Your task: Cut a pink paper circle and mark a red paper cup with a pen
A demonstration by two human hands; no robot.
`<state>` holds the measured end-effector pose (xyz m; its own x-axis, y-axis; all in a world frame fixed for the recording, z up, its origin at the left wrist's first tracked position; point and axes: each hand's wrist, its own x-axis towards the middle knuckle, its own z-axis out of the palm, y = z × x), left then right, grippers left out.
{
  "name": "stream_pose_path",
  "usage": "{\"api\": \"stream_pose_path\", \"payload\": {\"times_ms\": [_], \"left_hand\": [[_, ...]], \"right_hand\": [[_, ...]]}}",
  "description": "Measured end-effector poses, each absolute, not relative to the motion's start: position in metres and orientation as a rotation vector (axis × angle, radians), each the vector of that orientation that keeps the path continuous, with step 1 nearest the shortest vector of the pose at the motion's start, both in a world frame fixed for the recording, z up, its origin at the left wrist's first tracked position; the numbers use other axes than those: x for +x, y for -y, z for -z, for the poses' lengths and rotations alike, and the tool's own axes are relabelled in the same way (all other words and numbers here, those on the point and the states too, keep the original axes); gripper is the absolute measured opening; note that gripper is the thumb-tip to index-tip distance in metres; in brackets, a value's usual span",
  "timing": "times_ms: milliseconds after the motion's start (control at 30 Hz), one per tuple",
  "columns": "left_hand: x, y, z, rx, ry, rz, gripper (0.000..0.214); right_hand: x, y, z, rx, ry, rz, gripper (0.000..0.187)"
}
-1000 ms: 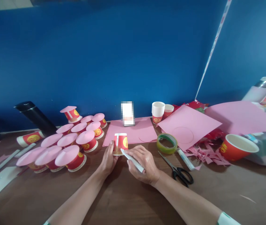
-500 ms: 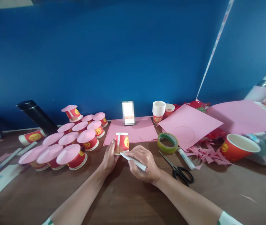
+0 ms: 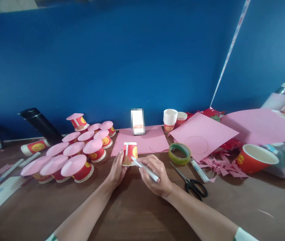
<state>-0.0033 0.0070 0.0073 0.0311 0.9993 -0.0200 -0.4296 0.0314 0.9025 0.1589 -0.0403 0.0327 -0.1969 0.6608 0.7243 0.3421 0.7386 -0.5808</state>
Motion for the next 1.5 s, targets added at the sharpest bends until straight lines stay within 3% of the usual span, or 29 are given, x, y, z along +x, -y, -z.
{"api": "stream_pose_path", "payload": {"times_ms": [233,400,467,667,833,1000,1233,1500], "left_hand": [[-0.005,-0.010,-0.003,0.828,-0.790,-1.336,0.036],[-0.006,-0.013,0.000,0.796,-0.790,-1.317,0.040],[-0.007,-0.015,0.002,0.796,-0.799,-1.319,0.041],[-0.007,-0.013,-0.002,0.793,-0.757,-1.325,0.043],[-0.005,-0.010,-0.008,0.820,-0.698,-1.345,0.029],[-0.007,-0.009,-0.008,0.822,-0.701,-1.350,0.026],[-0.007,-0.011,-0.005,0.799,-0.718,-1.366,0.028],[-0.006,-0.011,-0.005,0.827,-0.785,-1.367,0.028]], "right_hand": [[0.161,0.039,-0.028,-0.835,1.843,-0.322,0.026],[0.162,0.041,-0.030,-0.725,1.937,-0.397,0.061],[0.161,0.042,-0.031,-0.689,1.942,-0.440,0.067],[0.159,0.043,-0.028,-0.864,1.842,-0.466,0.035],[0.158,0.032,-0.014,-0.964,1.758,-0.409,0.037],[0.163,0.026,-0.015,-1.050,1.803,-0.286,0.020],[0.167,0.026,-0.027,-1.141,1.931,0.058,0.018],[0.169,0.025,-0.025,-1.199,1.976,0.169,0.028]]}}
